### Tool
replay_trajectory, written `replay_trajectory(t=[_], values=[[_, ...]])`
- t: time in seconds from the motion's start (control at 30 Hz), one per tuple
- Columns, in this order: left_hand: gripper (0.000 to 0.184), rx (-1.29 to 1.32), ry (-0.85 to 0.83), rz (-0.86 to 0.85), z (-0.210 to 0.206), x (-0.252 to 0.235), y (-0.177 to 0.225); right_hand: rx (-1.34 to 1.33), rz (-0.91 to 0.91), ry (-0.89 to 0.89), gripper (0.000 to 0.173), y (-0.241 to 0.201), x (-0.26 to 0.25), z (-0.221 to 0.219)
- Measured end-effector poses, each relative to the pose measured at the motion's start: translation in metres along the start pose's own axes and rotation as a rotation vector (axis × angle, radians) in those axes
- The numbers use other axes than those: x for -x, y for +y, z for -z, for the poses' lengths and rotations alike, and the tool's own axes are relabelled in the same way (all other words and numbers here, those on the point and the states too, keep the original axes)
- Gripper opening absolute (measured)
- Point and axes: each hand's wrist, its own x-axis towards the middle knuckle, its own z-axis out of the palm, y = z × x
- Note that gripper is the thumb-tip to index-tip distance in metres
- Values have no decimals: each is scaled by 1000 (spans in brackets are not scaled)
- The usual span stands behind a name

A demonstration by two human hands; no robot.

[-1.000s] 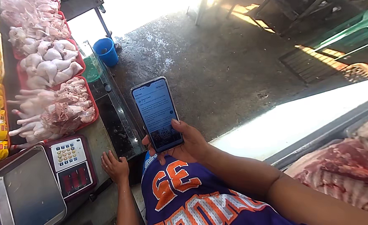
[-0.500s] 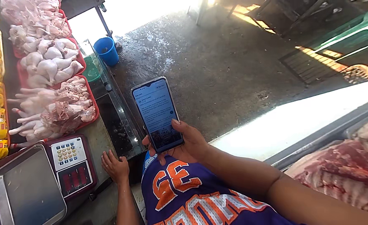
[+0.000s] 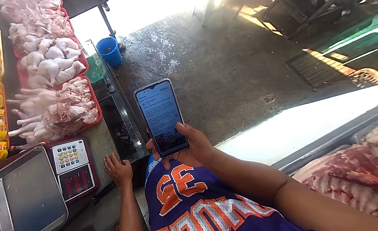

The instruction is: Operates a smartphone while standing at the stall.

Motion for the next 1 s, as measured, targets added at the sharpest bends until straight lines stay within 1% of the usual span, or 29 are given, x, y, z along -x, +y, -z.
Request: replay_trajectory(t=[0.3,0.6,0.67,0.77,0.83,0.9,0.93,1.0], values=[[62,8,-13,-11,2,0,1,6,-2,4,55,0,1,-1],[62,-7,-5,-8,0,0,-1,-3,-16,0,52,0,0,-1],[63,-4,-4,-8,0,0,-1,-5,-15,4,57,0,-1,-1],[63,-2,5,-6,-2,0,-1,-15,-20,-14,73,0,-1,1],[63,-9,0,-5,-1,0,-1,-32,-26,-25,78,0,-1,3],[63,-17,-6,-5,0,0,0,-24,-18,-31,74,-1,0,4],[63,-20,-7,-4,0,0,0,-17,-12,-24,68,-1,0,4],[63,-18,-6,-2,-1,1,-1,-1,9,-15,49,0,0,3]])
